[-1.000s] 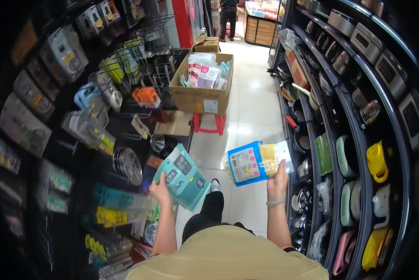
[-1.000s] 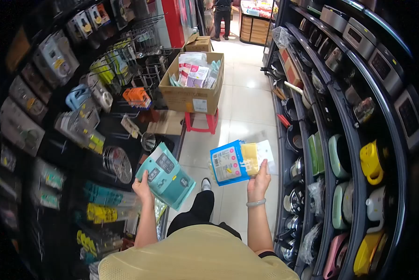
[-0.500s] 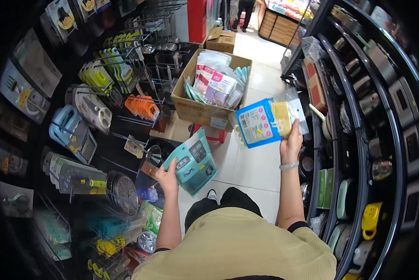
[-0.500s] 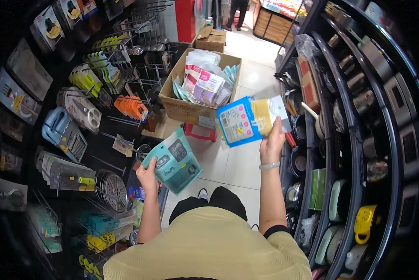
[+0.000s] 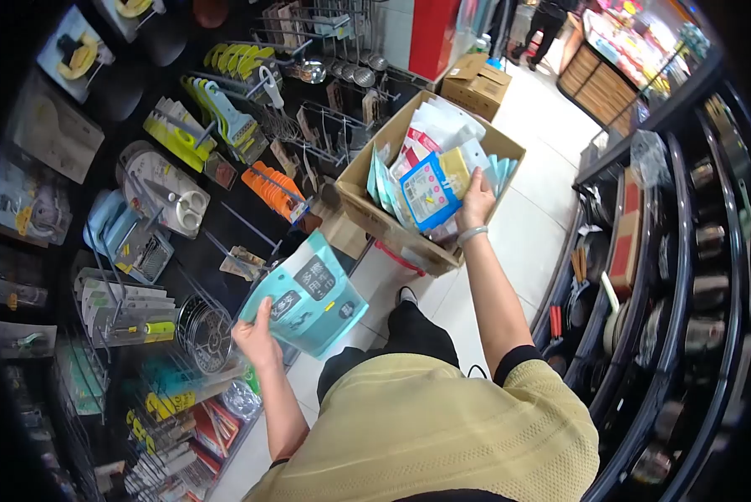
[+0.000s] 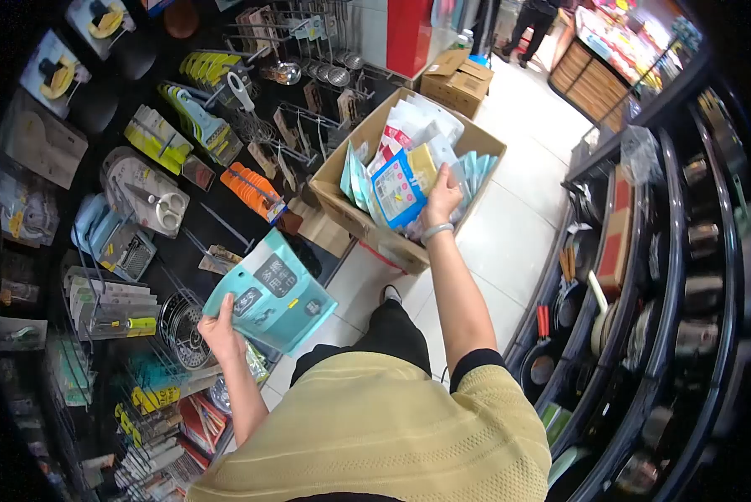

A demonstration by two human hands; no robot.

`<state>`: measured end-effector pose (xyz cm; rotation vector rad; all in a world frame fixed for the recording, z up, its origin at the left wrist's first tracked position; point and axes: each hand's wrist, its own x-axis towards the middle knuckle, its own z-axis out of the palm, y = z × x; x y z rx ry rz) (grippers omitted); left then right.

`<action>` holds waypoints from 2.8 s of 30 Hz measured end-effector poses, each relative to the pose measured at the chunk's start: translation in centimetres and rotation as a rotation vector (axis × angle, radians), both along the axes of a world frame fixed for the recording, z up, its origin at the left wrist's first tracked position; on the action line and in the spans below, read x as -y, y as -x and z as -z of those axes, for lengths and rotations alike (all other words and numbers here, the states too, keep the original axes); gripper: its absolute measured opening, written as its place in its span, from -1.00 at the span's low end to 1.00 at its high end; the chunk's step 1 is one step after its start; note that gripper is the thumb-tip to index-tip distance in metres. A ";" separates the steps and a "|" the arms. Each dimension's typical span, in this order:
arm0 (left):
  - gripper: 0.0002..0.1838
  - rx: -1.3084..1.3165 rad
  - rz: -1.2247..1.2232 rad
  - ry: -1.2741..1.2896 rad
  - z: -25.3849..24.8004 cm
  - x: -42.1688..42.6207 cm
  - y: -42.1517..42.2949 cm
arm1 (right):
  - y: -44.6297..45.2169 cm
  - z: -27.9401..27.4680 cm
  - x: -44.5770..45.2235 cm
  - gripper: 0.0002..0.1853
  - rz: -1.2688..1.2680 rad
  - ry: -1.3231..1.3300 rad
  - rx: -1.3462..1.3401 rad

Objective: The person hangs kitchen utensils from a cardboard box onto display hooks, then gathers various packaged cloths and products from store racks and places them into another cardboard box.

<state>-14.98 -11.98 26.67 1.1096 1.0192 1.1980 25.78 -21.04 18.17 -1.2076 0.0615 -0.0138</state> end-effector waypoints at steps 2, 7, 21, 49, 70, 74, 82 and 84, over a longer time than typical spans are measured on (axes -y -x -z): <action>-0.84 -0.021 -0.074 0.010 -0.9 0.2 -1.8 | -2.2 0.7 -2.5 -0.69 0.005 0.018 -0.054; -0.84 -0.068 -0.191 -0.039 -3.5 1.1 -6.2 | -6.9 3.3 -8.2 -0.66 -0.053 -0.052 -0.082; -0.86 -0.005 0.272 -0.045 -8.6 -3.1 -16.2 | -14.9 7.7 -8.4 -0.17 -0.668 0.233 -0.551; -0.42 -0.961 0.801 -0.526 14.1 -9.4 -48.6 | -2.3 11.8 -0.7 -0.59 -1.351 0.772 0.561; -0.85 -0.498 -0.119 0.169 20.9 4.7 -12.5 | -1.7 12.8 -8.4 -0.55 -1.405 1.395 0.314; -0.90 -0.507 -0.295 0.200 21.5 7.9 -6.3 | 1.9 12.2 -5.3 -0.46 -1.004 1.205 0.556; -0.88 -0.686 -0.636 0.187 21.0 16.3 5.3 | 16.0 9.1 -4.9 -0.47 -1.274 0.769 0.768; -0.87 -0.543 -0.660 0.358 20.1 19.5 9.9 | 24.4 9.2 -4.3 -0.50 -1.425 0.544 0.737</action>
